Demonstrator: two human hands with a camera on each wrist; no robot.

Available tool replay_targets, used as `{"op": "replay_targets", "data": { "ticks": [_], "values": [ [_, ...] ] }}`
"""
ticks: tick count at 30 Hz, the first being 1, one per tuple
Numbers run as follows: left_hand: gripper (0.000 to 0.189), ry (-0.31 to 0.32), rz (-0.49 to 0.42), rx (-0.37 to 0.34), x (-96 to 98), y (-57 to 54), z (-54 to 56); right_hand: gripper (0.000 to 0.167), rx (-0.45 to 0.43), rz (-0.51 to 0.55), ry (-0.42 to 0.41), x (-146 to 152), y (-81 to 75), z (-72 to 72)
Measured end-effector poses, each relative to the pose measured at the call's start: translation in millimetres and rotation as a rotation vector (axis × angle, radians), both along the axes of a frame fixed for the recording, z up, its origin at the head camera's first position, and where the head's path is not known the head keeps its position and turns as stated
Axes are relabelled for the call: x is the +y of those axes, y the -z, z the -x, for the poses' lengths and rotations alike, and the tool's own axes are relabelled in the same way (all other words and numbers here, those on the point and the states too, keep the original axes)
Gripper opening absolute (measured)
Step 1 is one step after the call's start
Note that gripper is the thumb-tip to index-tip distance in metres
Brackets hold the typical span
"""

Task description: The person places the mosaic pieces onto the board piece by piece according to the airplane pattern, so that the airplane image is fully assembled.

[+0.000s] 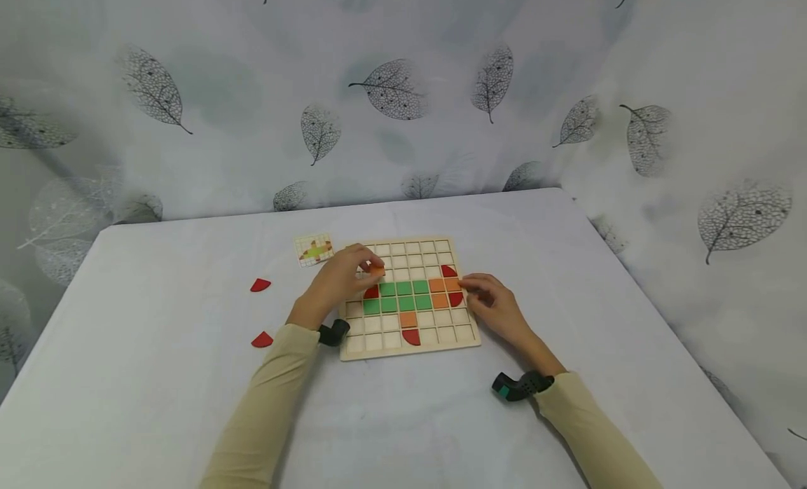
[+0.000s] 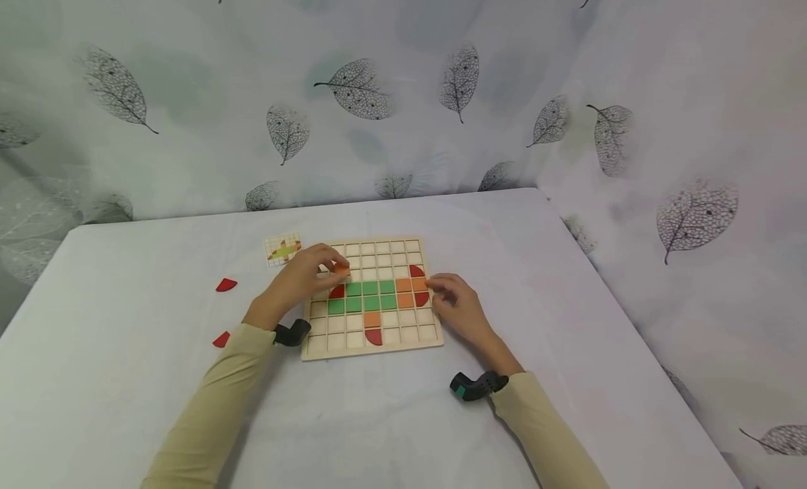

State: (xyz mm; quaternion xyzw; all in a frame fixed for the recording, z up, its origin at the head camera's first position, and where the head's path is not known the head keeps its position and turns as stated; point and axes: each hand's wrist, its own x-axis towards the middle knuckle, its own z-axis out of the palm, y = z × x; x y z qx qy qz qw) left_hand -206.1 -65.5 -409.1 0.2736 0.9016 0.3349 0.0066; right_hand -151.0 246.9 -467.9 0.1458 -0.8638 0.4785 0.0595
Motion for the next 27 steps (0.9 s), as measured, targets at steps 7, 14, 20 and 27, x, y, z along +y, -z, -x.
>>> {"op": "replay_targets", "data": {
  "ticks": [7,14,20,27],
  "values": [
    [0.017,0.041,0.018,0.003,12.0,4.7,5.0,0.032,-0.004,0.003,0.010,-0.4,0.2,0.3],
    [0.018,0.059,0.025,-0.027,18.4,10.3,9.5,0.032,-0.010,0.008,0.009,-2.0,-0.9,0.3],
    [0.017,0.081,0.015,-0.065,23.5,14.8,11.6,0.031,-0.012,0.012,0.006,-3.0,-2.0,-0.8],
    [0.016,0.129,0.007,-0.078,29.1,14.7,16.0,0.031,-0.016,0.014,0.011,-2.8,-2.5,-1.2]
  ]
}}
